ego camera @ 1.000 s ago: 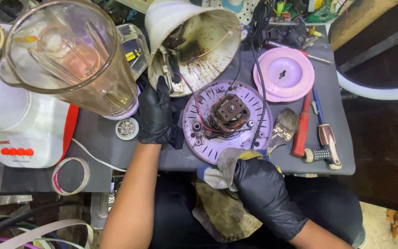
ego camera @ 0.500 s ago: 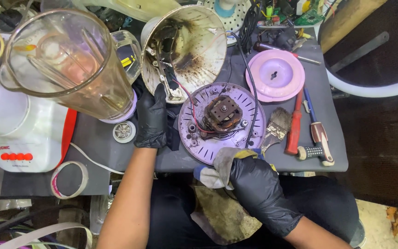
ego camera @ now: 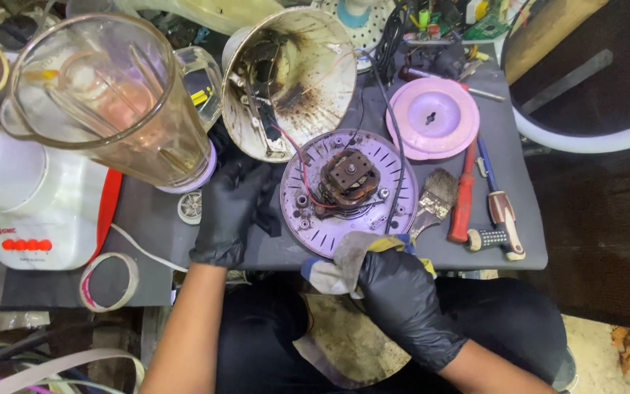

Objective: Cleaning the internal components of a disassembled blender using a cloth on a repair bench.

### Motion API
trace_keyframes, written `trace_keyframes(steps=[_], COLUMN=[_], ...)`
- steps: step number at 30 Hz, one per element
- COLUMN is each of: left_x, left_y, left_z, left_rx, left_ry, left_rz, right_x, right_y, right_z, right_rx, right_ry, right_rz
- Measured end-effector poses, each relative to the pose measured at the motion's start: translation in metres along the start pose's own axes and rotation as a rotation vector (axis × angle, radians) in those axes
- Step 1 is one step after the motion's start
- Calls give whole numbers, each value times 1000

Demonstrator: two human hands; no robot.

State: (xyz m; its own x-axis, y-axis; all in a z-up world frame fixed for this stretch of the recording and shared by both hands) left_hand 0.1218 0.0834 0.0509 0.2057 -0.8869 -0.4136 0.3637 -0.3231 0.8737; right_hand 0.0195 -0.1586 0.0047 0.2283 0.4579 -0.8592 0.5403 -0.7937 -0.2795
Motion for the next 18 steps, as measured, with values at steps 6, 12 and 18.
trace_keyframes(steps=[6,12,18], left_x=[9,19,12], left_y=[-14,-28,-31], left_z=[6,0,9], left_rx=[35,86,40], left_ry=[-253,-270,-54], left_rz=[-445,-307,-504], right_x=[7,-20,-49], right_y=[-3,32,103], right_z=[4,-1,14], right_rx=[-53,-6,470], right_ry=[8,-123,-43], right_rz=[43,-537,-524])
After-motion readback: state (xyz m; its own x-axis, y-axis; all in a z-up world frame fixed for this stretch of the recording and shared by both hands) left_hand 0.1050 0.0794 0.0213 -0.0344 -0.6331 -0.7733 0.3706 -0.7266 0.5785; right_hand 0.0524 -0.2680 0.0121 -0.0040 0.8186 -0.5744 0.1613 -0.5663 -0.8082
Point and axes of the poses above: each hand's wrist, its own z-axis away from the middle knuckle, its own x-axis out of the palm, y = z × x, the point moved 3 cm from there along -z, towards the middle knuckle, and after that the axes turned 15 degrees about -z, right-handed, at the moved point
